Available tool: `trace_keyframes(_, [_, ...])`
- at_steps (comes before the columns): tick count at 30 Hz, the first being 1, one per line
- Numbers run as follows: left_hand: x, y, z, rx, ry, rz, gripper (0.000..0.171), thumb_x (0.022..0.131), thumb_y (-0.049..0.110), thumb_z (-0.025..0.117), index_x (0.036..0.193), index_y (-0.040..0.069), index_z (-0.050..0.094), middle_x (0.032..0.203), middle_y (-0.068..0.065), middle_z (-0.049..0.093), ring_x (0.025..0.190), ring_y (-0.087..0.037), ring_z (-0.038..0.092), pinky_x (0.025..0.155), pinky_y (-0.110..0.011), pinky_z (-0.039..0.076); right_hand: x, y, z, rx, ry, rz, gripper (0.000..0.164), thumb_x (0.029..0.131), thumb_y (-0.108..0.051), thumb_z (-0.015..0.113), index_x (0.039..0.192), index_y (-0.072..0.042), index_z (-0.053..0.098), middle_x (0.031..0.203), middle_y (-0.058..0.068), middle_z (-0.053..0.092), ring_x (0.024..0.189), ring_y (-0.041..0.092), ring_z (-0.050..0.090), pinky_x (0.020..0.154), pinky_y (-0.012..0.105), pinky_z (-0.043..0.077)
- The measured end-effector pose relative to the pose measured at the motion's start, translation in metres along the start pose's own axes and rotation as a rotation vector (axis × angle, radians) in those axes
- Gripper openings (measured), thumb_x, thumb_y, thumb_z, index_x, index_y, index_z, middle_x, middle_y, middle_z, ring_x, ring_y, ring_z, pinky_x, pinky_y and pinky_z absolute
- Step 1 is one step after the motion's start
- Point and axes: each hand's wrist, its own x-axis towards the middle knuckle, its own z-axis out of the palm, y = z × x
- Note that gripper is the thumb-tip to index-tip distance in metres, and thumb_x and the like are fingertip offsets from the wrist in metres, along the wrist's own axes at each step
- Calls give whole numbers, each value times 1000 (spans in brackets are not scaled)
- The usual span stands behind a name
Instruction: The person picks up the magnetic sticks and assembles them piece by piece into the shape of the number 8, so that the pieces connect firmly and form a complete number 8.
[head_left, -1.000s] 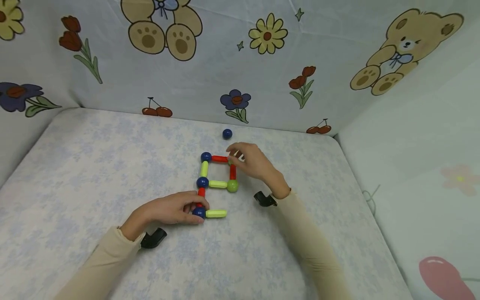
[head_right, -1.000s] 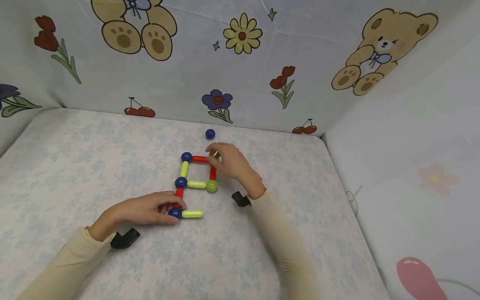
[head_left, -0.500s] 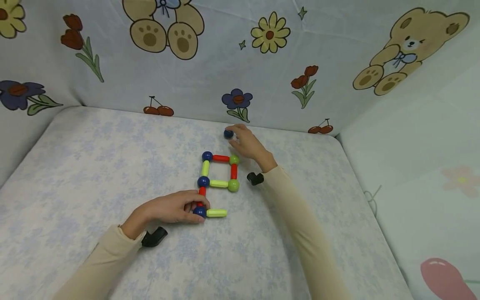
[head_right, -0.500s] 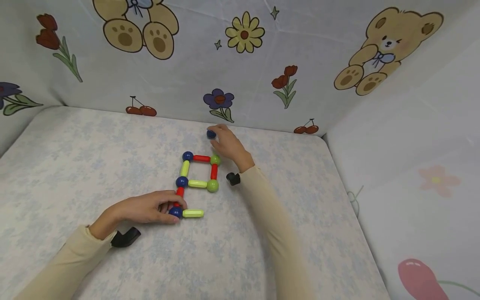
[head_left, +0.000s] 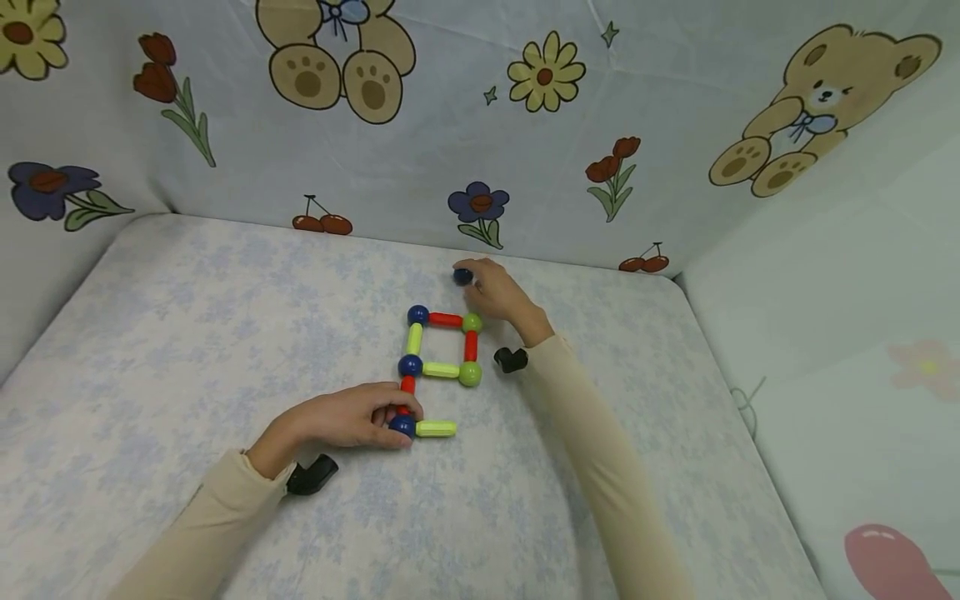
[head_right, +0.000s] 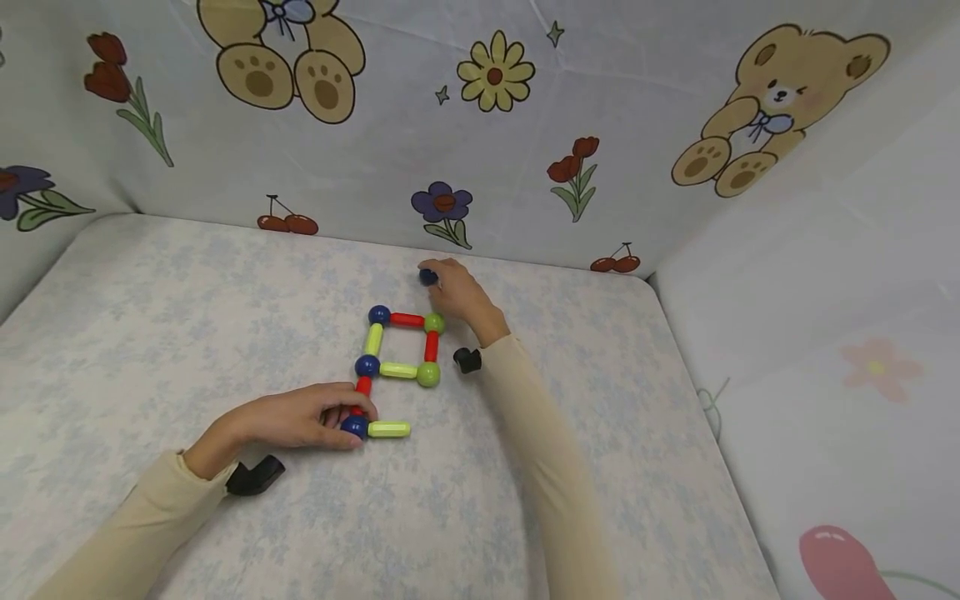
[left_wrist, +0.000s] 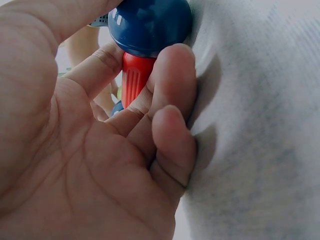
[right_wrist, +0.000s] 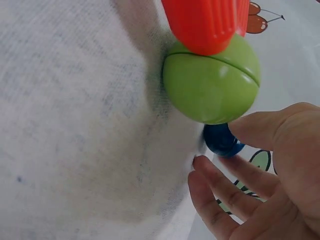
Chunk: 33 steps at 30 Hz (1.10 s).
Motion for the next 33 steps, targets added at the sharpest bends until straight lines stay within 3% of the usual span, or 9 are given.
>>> trace_keyframes(4, [0, 0, 0, -5, 2, -3, 28, 93, 33, 73, 116, 20, 67, 92, -1, 51, 72, -11, 47, 64, -23, 40, -4, 0, 0, 40, 8, 30, 44, 101, -10, 54, 145, -14, 50, 139, 14, 57, 115, 29, 61, 100, 43, 49])
trace_keyframes(10, [1, -1, 0, -12, -3, -1, 28, 93, 32, 73, 116, 19, 67, 92, -1, 51, 71, -11, 46, 63, -23, 40, -15, 2, 4, 59, 24, 44, 32, 99, -11, 60, 131, -12, 60, 131, 12, 63, 104, 26, 61, 95, 42, 50])
trace_keyframes(14, [1, -1, 0, -9, -3, -8, 28, 92, 33, 73, 117, 20, 67, 92, -1, 51, 71, -11, 47, 63, -23, 40, -26, 5, 4, 87, 52, 23, 24, 99, -12, 61, 123, -10, 63, 125, 11, 65, 101, 25, 62, 91, 40, 51])
trace_keyframes(18, [2, -2, 0, -7, -2, -9, 28, 92, 32, 73, 116, 20, 67, 92, 0, 51, 72, -11, 47, 63, -23, 40, -40, 7, 3, 121, 80, 0, 31, 99, -14, 62, 130, -8, 58, 130, 13, 63, 106, 27, 64, 90, 40, 53])
trace_keyframes(22, [1, -3, 0, -9, -1, 3, 28, 93, 32, 73, 117, 19, 67, 92, -1, 51, 72, -12, 47, 63, -23, 40, -56, 7, 0, 164, 129, -33, 38, 98, -15, 65, 134, -6, 55, 132, 13, 62, 108, 27, 64, 90, 39, 55])
trace_keyframes(33, [1, -1, 0, -13, 1, -5, 27, 92, 32, 74, 116, 20, 67, 91, -1, 51, 72, -12, 46, 63, -23, 40, -106, -3, -4, 173, 193, -191, 32, 95, -13, 68, 126, -8, 62, 122, 7, 65, 100, 22, 62, 86, 41, 55])
